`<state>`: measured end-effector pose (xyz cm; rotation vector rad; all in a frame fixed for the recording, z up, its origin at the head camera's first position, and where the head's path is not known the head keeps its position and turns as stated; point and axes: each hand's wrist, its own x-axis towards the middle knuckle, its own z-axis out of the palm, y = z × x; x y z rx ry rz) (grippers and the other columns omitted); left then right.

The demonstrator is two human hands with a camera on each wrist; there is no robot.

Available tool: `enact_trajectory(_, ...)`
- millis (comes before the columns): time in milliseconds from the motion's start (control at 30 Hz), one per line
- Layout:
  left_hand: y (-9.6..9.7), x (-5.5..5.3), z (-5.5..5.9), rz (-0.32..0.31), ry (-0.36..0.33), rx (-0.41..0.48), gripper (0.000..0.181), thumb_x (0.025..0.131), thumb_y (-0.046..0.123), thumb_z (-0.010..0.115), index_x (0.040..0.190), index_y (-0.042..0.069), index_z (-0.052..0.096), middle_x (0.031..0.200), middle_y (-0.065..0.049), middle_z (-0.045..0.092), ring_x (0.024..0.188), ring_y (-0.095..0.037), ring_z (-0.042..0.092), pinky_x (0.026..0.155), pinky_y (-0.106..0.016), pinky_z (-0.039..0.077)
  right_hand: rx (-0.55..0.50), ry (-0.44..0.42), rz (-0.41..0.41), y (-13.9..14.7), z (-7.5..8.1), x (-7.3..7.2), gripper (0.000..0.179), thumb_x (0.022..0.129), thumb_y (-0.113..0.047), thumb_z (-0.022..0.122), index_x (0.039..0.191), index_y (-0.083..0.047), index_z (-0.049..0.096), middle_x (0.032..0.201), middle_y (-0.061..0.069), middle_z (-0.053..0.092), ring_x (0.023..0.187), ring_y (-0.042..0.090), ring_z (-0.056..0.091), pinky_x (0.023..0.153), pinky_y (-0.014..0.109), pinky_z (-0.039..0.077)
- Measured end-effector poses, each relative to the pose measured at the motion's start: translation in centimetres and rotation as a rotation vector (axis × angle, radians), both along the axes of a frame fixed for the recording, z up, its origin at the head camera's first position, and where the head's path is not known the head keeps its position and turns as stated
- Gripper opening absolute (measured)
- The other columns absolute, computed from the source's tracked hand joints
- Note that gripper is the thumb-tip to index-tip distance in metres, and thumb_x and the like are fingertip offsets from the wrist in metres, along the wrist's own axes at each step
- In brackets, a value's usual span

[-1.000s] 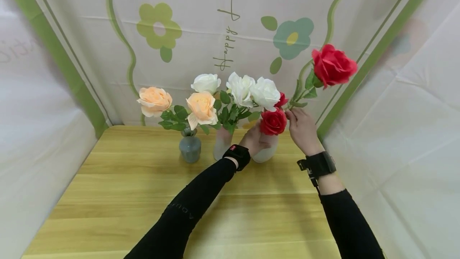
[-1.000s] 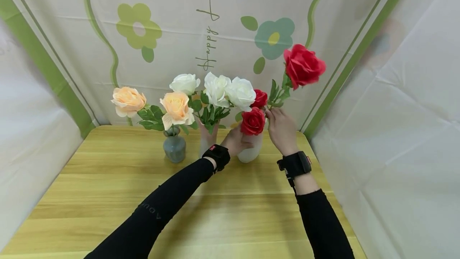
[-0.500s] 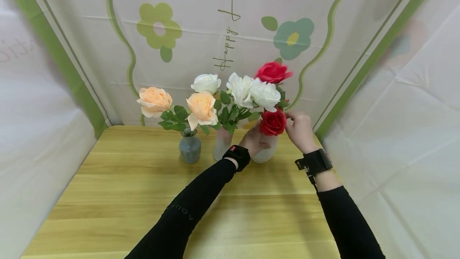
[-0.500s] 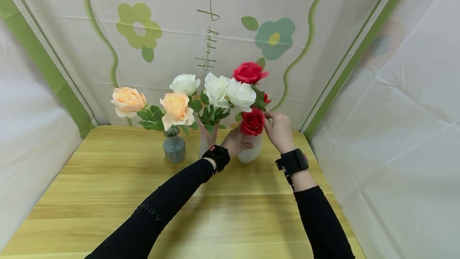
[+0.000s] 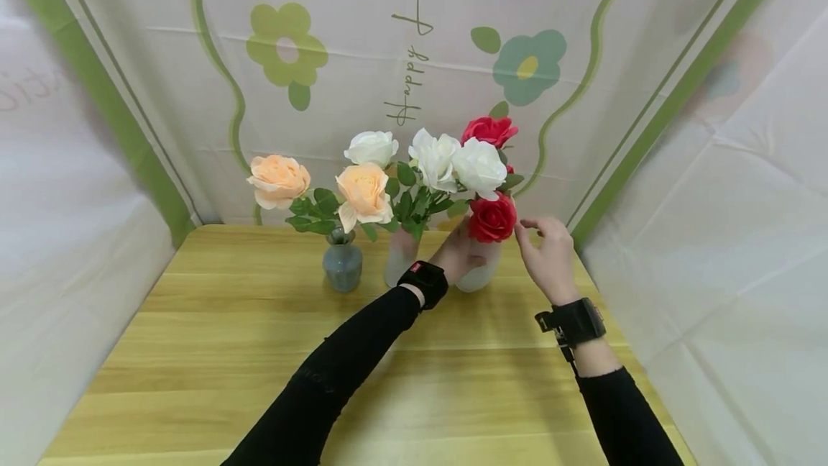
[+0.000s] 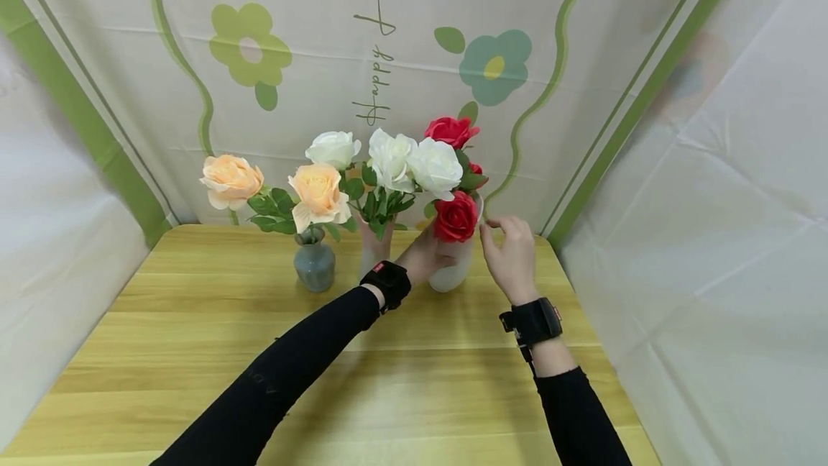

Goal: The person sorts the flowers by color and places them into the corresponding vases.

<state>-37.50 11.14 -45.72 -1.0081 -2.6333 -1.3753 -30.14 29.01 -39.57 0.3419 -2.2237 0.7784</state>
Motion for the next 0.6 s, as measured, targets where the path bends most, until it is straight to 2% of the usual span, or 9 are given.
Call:
enact_trajectory(100, -1.0, 1.2, 0.1, -0.053, 0.092, -0.03, 0.08, 0.095, 0.016, 0.069, 0.155, 0.004, 0.018, 0.154, -0.014, 0.03, 0.141, -0.021, 0.03, 0.116, -0.027, 0.027, -0.015, -0.003, -0.01, 0.3, -0.8, 0.7, 0.018, 0.095, -0.012, 0.067, 0.098, 0.006, 0.071, 0.097, 0.02, 0.066, 0.096, 0.037, 0.057, 0.081, 0.05, 0.047)
enact_trajectory(200, -2.8, 2.9, 0.5, -0.099, 0.142, -0.056, 0.075, 0.1, 0.021, 0.062, 0.156, 0.003, 0.016, 0.156, -0.016, 0.028, 0.142, -0.022, 0.028, 0.117, -0.028, 0.025, -0.024, -0.016, -0.018, 0.5, -1.5, 1.3, 0.019, 0.095, -0.012, 0.068, 0.098, 0.006, 0.071, 0.101, 0.021, 0.064, 0.1, 0.039, 0.054, 0.086, 0.053, 0.044)
enact_trajectory(333, -6.2, 5.4, 1.3, -0.063, 0.139, -0.179, 0.068, 0.104, 0.03, 0.055, 0.155, 0.001, 0.022, 0.155, -0.021, 0.028, 0.142, -0.027, 0.03, 0.117, -0.034, 0.027, -0.023, -0.044, -0.014, 0.5, -2.1, 2.6, 0.022, 0.096, -0.014, 0.067, 0.099, 0.008, 0.069, 0.11, 0.024, 0.061, 0.108, 0.042, 0.051, 0.093, 0.058, 0.039)
enact_trajectory(400, -8.0, 6.6, 1.3, -0.037, 0.16, -0.252, 0.066, 0.104, 0.036, 0.053, 0.153, 0.0, 0.027, 0.154, -0.023, 0.029, 0.141, -0.03, 0.032, 0.116, -0.037, 0.029, -0.016, -0.072, -0.013, 0.4, -2.5, 3.4, 0.024, 0.097, -0.015, 0.066, 0.101, 0.008, 0.069, 0.115, 0.026, 0.06, 0.111, 0.043, 0.049, 0.096, 0.059, 0.038)
enact_trajectory(433, -8.9, 7.1, 1.1, -0.028, 0.197, -0.275, 0.065, 0.104, 0.036, 0.054, 0.151, -0.002, 0.031, 0.153, -0.025, 0.03, 0.14, -0.032, 0.032, 0.115, -0.039, 0.03, -0.012, -0.09, -0.012, 0.4, -2.8, 3.9, 0.026, 0.097, -0.016, 0.066, 0.103, 0.009, 0.068, 0.117, 0.026, 0.058, 0.113, 0.044, 0.048, 0.097, 0.06, 0.037)
enact_trajectory(600, -13.5, 9.7, 0.4, 0.007, 0.254, -0.286, 0.062, 0.103, 0.038, 0.054, 0.147, -0.003, 0.04, 0.151, -0.026, 0.032, 0.137, -0.036, 0.036, 0.111, -0.043, 0.037, 0.024, -0.171, -0.021, 0.1, -4.1, 6.4, 0.031, 0.098, -0.018, 0.064, 0.11, 0.01, 0.065, 0.125, 0.026, 0.053, 0.12, 0.046, 0.043, 0.099, 0.063, 0.036)
